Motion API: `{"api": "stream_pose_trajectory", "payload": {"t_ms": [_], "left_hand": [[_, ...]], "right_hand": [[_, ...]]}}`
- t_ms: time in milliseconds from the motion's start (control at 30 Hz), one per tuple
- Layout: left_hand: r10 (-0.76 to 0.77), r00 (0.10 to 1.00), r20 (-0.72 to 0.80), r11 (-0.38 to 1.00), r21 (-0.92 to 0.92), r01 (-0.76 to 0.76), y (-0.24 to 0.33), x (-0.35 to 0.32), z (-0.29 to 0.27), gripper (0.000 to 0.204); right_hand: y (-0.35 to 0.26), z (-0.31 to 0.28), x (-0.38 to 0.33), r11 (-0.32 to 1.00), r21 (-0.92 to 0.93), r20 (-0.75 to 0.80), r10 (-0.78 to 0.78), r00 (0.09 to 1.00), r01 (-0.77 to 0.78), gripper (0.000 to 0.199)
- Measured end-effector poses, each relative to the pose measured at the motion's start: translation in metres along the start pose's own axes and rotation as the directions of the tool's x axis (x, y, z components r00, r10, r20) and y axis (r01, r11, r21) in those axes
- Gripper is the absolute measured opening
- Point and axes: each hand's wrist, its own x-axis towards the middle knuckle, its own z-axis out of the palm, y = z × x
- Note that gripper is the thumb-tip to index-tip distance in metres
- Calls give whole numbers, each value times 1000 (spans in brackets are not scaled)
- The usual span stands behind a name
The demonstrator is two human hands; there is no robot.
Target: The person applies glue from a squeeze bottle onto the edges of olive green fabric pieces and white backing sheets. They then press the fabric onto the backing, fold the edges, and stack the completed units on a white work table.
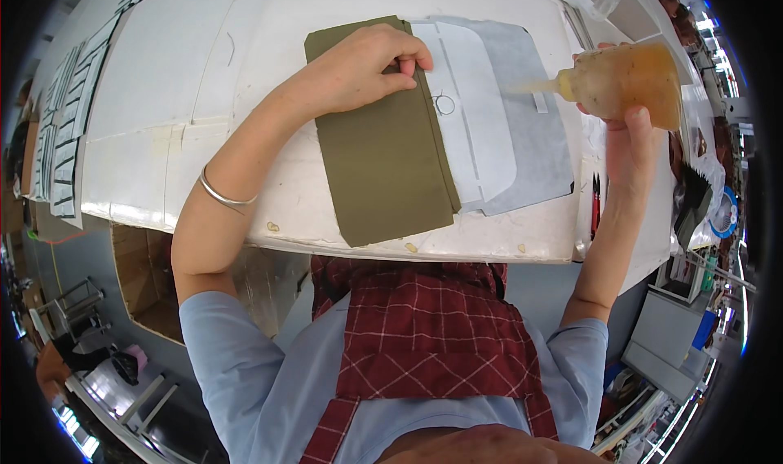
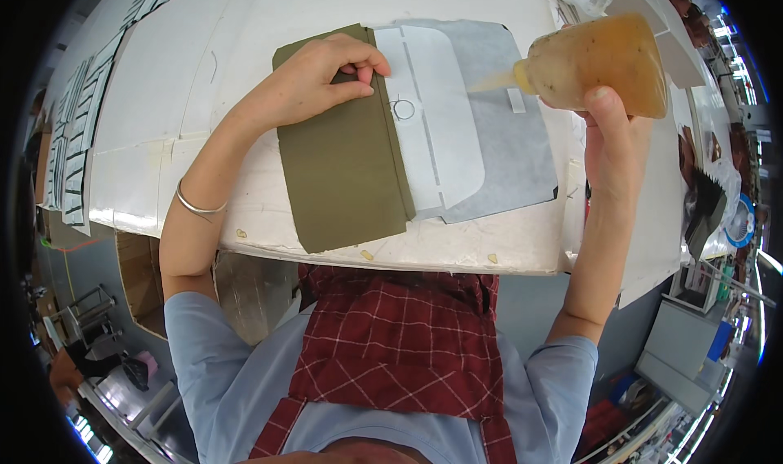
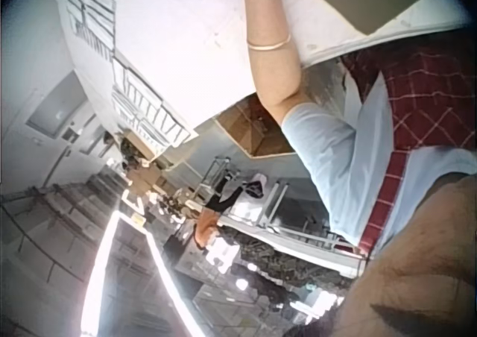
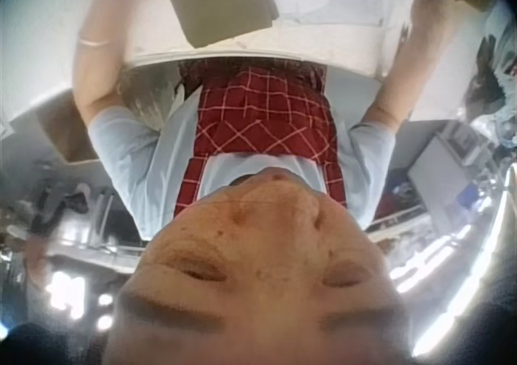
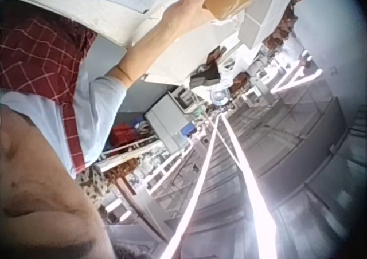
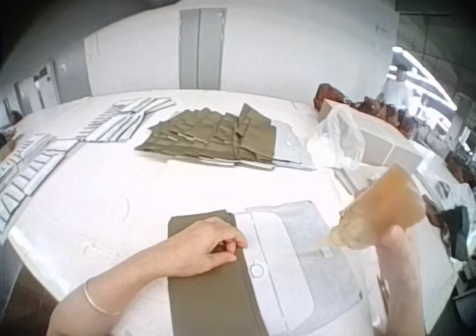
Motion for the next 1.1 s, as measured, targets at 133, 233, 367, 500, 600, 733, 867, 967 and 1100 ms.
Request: {"api": "stream_pose_trajectory", "payload": {"t_ms": [133,233,367,500,600,733,867,967,1100], "left_hand": [[10,1000,-10,1000,15,-10,-2,0,2,20],[-6,1000,6,1000,-1,6,-2,1,1,21],[-29,999,15,1000,-8,29,-1,1,0,21],[-23,1000,5,1000,-13,23,-1,0,1,21],[-13,1000,-12,1000,-8,13,-2,-1,2,20],[13,1000,-21,1000,4,-13,-4,-1,2,20],[32,999,-22,999,32,-32,-5,-1,3,19],[30,999,-23,999,27,-30,-6,-1,3,19],[23,999,-22,999,33,-23,-6,-3,2,19]], "right_hand": [[-2,4,-3,998,-43,7,50,999,-50,66],[-7,12,-2,998,20,40,64,997,-64,67],[-7,12,-1,999,24,74,47,996,-49,67],[-4,12,-1,1000,-22,65,-6,998,7,66],[-11,15,2,1000,1,95,19,995,-19,61],[-11,12,6,992,-123,123,30,992,-15,63],[-11,12,8,994,-107,113,14,993,-1,65],[-10,9,9,996,-91,139,13,990,0,67],[-5,5,13,995,-98,201,51,978,-32,68]]}}
